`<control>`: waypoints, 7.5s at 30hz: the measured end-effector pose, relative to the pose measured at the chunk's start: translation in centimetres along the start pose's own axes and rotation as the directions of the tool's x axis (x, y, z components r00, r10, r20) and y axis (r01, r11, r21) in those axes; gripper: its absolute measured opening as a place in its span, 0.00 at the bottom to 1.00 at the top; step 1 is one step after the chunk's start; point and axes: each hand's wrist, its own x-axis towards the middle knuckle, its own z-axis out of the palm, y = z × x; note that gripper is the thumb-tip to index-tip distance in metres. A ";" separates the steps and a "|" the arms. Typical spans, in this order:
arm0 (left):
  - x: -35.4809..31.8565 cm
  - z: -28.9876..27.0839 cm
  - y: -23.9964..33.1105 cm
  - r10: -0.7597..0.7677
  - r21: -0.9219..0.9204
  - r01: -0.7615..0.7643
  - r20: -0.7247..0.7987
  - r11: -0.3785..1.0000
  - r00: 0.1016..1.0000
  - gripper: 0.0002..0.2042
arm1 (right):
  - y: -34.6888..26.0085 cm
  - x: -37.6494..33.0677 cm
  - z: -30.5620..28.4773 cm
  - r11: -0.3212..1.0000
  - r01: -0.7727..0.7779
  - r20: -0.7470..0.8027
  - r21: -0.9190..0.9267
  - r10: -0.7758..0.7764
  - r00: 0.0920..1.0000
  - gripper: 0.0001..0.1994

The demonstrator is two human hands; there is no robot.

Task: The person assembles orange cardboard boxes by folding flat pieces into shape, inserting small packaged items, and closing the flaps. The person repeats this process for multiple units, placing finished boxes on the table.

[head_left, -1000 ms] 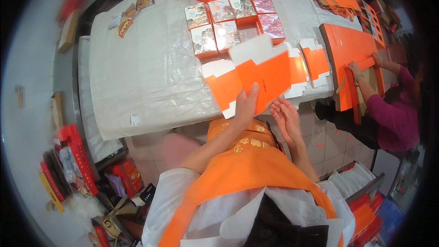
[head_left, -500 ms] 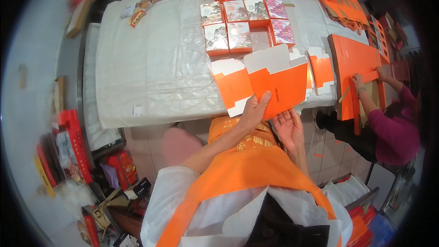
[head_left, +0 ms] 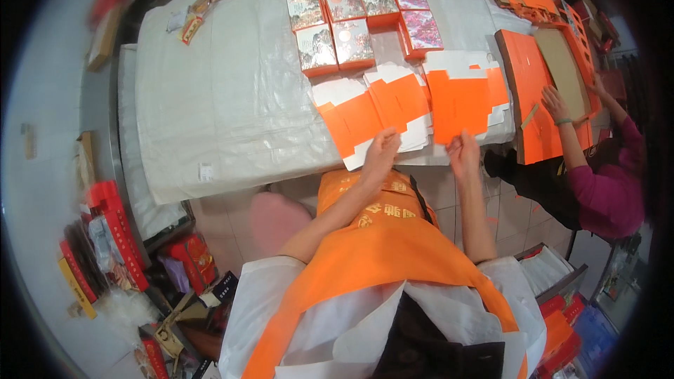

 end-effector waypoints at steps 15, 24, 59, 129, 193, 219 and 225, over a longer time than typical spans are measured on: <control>7.5 -12.9 -12.4 0.196 0.505 0.128 -0.539 0.854 0.819 0.22 | 4.8 12.2 -5.1 0.051 0.356 0.203 -0.933 -0.741 0.640 0.31; 9.4 -12.6 -13.9 0.188 0.452 0.058 -0.481 0.890 0.856 0.21 | 18.6 3.2 7.3 -0.234 0.788 0.758 -0.570 0.222 0.614 0.27; 0.1 0.3 -4.6 0.723 0.722 -0.607 0.218 0.331 0.655 0.20 | 5.2 -2.5 9.5 0.966 -0.238 0.387 0.098 0.183 0.904 0.27; 6.9 -4.2 -7.5 0.203 0.324 -0.075 -0.382 0.943 0.901 0.22 | 1.5 16.3 -2.5 -0.684 0.150 0.318 -0.714 -0.125 0.940 0.34; -7.6 -0.2 10.1 0.425 0.255 -0.422 0.048 0.870 0.904 0.36 | -10.5 -12.1 12.8 0.617 0.732 0.721 -0.289 -0.362 0.590 0.17; -7.7 0.5 10.1 0.819 0.235 -0.811 0.089 0.535 0.566 0.11 | -6.4 -11.1 13.6 0.844 0.524 0.762 -0.117 -0.262 0.592 0.15; -8.0 0.0 11.6 0.727 0.461 -0.734 0.239 0.499 0.644 0.08 | -6.4 -12.3 13.9 0.832 0.519 0.711 -0.197 -0.243 0.660 0.10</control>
